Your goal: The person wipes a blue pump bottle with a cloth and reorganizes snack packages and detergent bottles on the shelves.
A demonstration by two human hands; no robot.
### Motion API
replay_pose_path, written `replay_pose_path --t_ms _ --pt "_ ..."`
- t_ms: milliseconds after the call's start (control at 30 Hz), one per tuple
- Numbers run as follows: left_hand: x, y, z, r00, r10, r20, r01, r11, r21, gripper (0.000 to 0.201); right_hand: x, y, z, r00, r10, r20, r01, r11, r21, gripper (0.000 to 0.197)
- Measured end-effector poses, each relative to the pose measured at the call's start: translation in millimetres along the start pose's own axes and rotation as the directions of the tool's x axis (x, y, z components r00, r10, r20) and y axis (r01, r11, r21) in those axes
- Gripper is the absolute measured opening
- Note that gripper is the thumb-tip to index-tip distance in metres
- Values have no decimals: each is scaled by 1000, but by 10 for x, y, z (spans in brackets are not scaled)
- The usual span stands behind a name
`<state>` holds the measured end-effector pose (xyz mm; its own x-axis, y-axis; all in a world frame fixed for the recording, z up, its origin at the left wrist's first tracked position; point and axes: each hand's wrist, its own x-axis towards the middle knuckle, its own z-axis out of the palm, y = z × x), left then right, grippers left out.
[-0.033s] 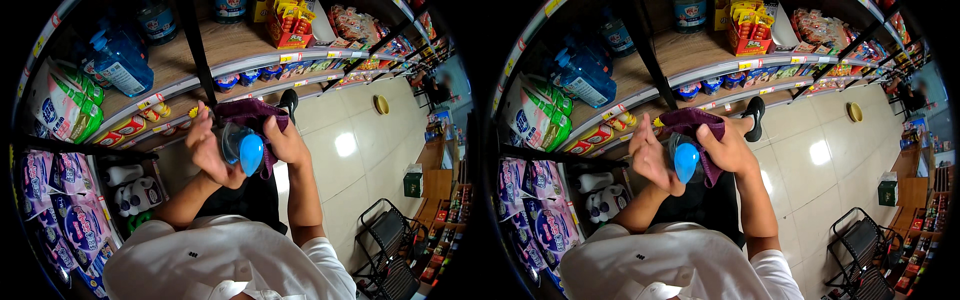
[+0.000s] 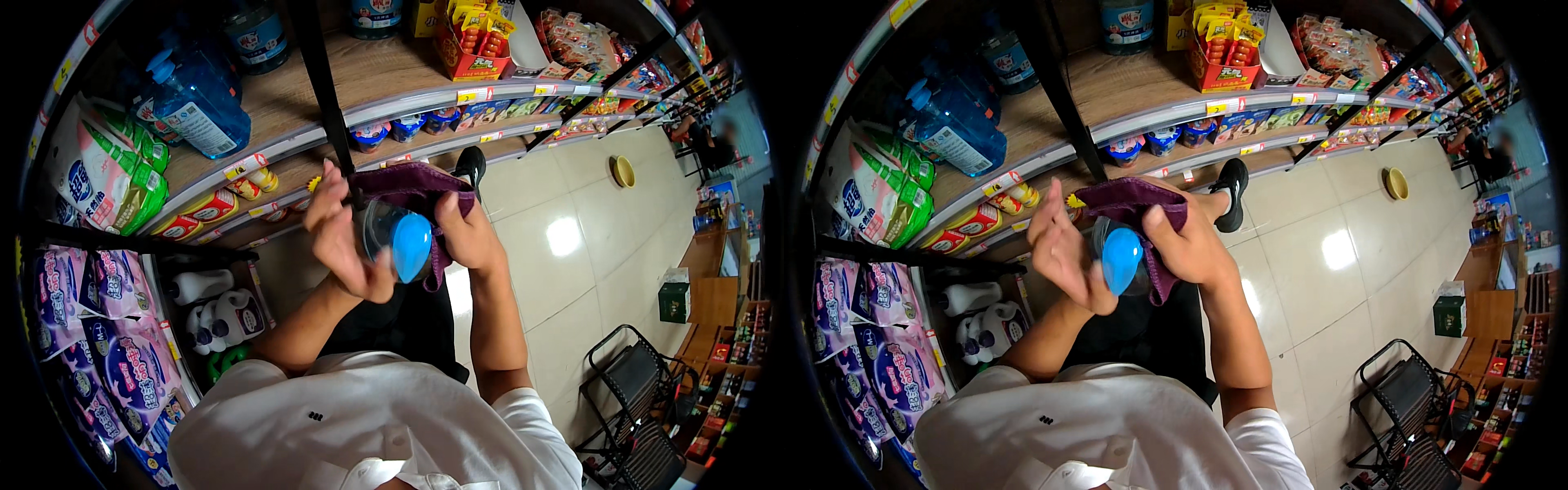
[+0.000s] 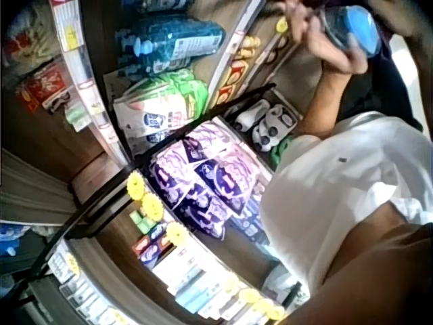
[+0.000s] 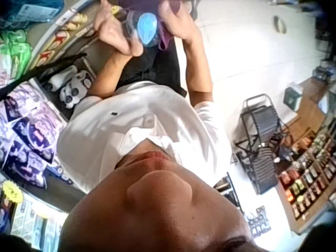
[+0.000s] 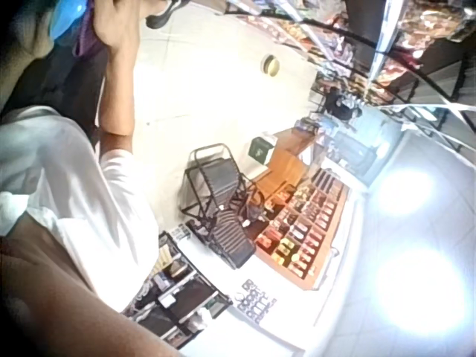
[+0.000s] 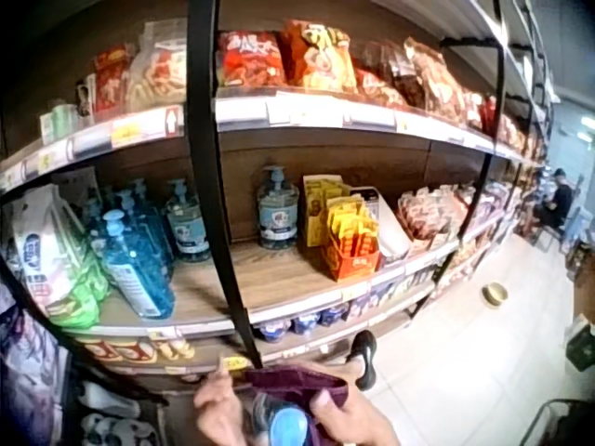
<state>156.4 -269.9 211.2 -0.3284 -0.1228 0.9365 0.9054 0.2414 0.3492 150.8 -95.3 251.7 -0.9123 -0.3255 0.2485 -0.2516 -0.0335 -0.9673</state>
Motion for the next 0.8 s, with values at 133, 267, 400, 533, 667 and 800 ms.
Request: replay_pose_path --t_ms 133,267,400,533,667,800 --pt "97 -7 91 964 -260 -64 263 964 45 26 -100 172 205 948 -199 -249 205 979 -4 78" --pt "42 8 93 902 -428 -59 428 904 -25 32 -305 148 371 877 -385 -286 266 886 -379 89" --pt "57 45 154 851 -519 -77 504 849 -160 38 -492 29 582 897 -305 -320 142 884 -445 101" --pt "24 97 200 746 -664 -53 602 706 -373 37 -573 -4 570 903 -265 -337 106 899 -425 98" --pt "-15 151 302 763 -645 -52 593 730 -340 44 -740 144 547 882 -264 -390 103 916 -387 93" --pt "-40 167 345 799 -601 -40 571 777 -267 43 -897 200 571 836 -349 -423 79 840 -538 73"
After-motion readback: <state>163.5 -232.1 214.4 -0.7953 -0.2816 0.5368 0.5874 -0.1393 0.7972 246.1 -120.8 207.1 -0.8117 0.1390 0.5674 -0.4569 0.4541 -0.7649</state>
